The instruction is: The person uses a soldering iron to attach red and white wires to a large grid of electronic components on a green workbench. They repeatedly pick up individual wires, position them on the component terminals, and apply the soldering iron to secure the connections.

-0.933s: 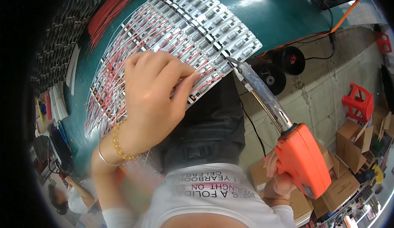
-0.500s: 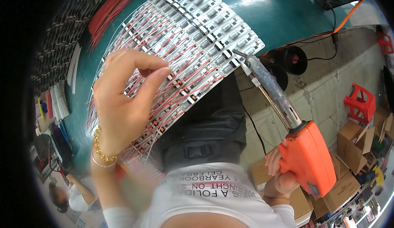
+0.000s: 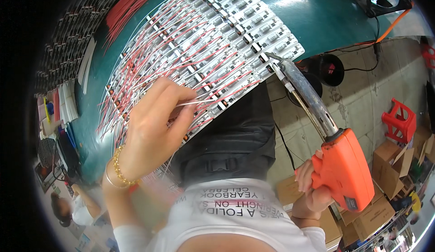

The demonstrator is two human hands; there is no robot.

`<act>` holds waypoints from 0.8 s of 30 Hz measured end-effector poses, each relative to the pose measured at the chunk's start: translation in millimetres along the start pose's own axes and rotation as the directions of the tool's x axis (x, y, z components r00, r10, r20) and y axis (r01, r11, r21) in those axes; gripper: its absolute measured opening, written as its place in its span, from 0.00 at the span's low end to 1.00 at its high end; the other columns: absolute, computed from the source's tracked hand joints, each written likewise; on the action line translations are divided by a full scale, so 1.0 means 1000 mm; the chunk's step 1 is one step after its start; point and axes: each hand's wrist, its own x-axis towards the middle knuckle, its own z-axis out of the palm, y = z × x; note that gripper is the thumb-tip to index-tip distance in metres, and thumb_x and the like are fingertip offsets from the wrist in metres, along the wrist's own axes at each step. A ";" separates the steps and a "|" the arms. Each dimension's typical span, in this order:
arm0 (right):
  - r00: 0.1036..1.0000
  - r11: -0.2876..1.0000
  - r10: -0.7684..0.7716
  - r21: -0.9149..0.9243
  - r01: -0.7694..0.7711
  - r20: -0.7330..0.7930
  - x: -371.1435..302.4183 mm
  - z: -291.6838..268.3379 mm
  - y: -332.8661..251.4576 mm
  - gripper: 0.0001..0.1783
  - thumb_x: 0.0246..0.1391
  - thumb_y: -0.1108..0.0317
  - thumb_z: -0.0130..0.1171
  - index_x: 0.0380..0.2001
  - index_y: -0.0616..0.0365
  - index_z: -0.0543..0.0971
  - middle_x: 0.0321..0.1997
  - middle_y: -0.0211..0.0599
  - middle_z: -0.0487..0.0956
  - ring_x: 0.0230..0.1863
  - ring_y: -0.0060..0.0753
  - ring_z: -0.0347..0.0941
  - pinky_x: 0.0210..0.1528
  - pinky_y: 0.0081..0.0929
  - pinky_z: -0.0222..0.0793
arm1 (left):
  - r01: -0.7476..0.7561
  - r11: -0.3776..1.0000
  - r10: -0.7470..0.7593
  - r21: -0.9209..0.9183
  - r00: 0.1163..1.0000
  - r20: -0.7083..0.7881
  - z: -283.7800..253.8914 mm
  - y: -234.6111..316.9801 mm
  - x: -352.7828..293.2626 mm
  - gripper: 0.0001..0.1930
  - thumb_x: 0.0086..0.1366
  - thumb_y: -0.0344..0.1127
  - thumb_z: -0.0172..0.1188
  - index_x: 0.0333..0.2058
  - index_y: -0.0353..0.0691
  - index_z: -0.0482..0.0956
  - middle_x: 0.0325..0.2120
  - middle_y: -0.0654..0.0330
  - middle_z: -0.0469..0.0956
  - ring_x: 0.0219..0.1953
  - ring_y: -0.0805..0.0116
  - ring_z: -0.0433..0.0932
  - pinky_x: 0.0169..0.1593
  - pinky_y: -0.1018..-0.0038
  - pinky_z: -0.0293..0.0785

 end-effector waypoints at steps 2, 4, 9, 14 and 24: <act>1.000 1.000 0.003 -0.001 -0.003 0.004 0.000 0.000 0.000 0.44 0.59 0.38 0.51 0.58 0.73 0.62 0.13 0.23 0.65 0.11 0.19 0.60 0.17 0.19 0.60 | 0.011 1.000 -0.011 0.022 1.000 0.020 -0.001 0.001 0.000 0.08 0.56 0.21 0.64 0.35 0.31 0.77 0.27 0.55 0.73 0.25 0.65 0.77 0.29 0.74 0.74; 1.000 1.000 0.005 0.000 -0.005 0.007 0.000 -0.001 0.001 0.44 0.59 0.38 0.51 0.58 0.73 0.61 0.13 0.23 0.65 0.11 0.18 0.60 0.18 0.19 0.60 | -0.007 1.000 0.006 0.030 1.000 0.023 -0.001 0.000 0.000 0.08 0.55 0.21 0.65 0.35 0.31 0.77 0.28 0.55 0.73 0.25 0.64 0.77 0.28 0.72 0.75; 1.000 1.000 0.012 0.007 -0.012 0.016 0.001 0.000 0.000 0.44 0.59 0.38 0.51 0.58 0.74 0.61 0.13 0.23 0.64 0.11 0.18 0.60 0.18 0.19 0.60 | -0.007 0.989 0.000 0.147 0.999 0.049 0.001 0.006 0.001 0.09 0.54 0.25 0.66 0.34 0.33 0.76 0.28 0.54 0.72 0.25 0.56 0.76 0.27 0.67 0.73; 1.000 1.000 0.003 -0.001 -0.003 0.020 0.004 0.001 0.000 0.45 0.59 0.37 0.51 0.58 0.74 0.61 0.13 0.23 0.64 0.11 0.18 0.59 0.17 0.18 0.59 | -0.029 0.977 0.014 0.211 0.997 0.073 0.002 0.012 0.001 0.09 0.54 0.26 0.65 0.33 0.36 0.75 0.27 0.54 0.70 0.24 0.53 0.75 0.26 0.63 0.71; 0.997 0.999 -0.025 0.024 0.024 0.070 0.008 0.002 0.001 0.44 0.60 0.38 0.50 0.58 0.74 0.62 0.12 0.24 0.64 0.11 0.19 0.59 0.17 0.19 0.60 | -0.013 0.965 0.005 0.262 1.000 0.028 0.000 0.007 0.000 0.08 0.50 0.21 0.61 0.29 0.36 0.74 0.23 0.56 0.72 0.24 0.58 0.75 0.26 0.67 0.72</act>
